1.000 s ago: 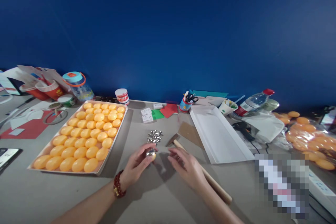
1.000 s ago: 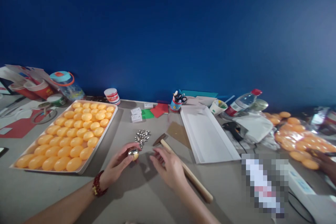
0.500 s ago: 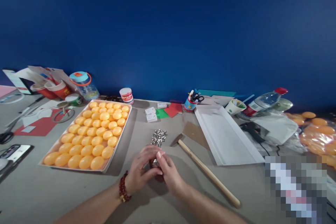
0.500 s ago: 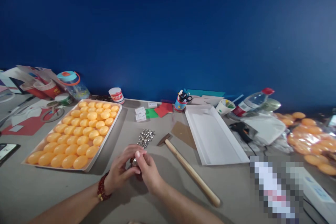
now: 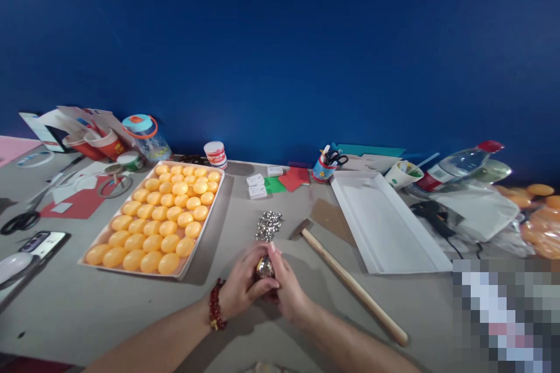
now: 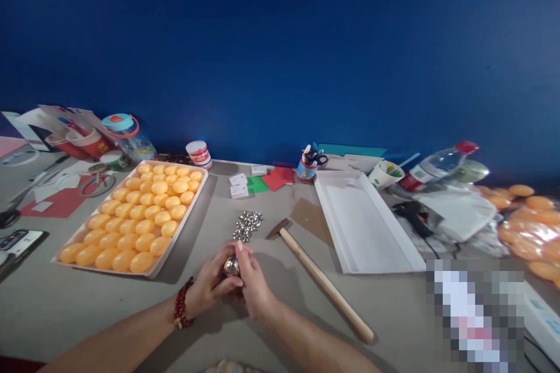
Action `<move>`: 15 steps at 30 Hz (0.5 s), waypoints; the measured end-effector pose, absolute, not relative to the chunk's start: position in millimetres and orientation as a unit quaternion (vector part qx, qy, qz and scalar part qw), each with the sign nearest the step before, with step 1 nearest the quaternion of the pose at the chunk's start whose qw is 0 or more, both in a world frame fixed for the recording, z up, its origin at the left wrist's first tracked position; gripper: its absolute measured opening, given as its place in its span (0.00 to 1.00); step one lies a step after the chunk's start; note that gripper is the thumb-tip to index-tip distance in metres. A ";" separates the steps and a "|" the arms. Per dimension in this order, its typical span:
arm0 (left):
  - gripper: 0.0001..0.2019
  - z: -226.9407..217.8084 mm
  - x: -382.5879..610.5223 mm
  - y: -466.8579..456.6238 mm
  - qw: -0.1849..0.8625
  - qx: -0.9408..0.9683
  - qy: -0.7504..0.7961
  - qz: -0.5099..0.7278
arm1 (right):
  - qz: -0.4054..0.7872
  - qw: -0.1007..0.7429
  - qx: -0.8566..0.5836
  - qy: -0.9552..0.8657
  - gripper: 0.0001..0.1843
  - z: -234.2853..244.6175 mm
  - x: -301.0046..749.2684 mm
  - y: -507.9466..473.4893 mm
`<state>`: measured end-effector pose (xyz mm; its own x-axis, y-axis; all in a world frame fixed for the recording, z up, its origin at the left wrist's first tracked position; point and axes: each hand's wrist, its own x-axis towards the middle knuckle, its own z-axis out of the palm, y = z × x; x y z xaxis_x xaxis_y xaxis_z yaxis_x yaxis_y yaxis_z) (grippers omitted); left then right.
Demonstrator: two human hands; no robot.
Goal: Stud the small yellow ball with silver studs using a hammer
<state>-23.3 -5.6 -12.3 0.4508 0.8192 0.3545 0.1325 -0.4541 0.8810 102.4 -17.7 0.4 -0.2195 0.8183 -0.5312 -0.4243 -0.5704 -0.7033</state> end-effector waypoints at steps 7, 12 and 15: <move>0.21 -13.9 -23.9 -3.5 0.440 0.738 0.332 0.389 | 0.770 0.390 -0.474 -0.172 0.35 5.0 103.3 -17.2; 0.25 -17.5 -24.8 -0.8 0.447 0.704 0.313 0.454 | 0.808 0.362 -0.441 -0.149 0.37 2.0 103.6 -16.4; 0.27 -17.0 -24.2 0.5 0.446 0.700 0.282 0.480 | 0.794 0.372 -0.448 -0.174 0.38 -1.3 103.9 -16.6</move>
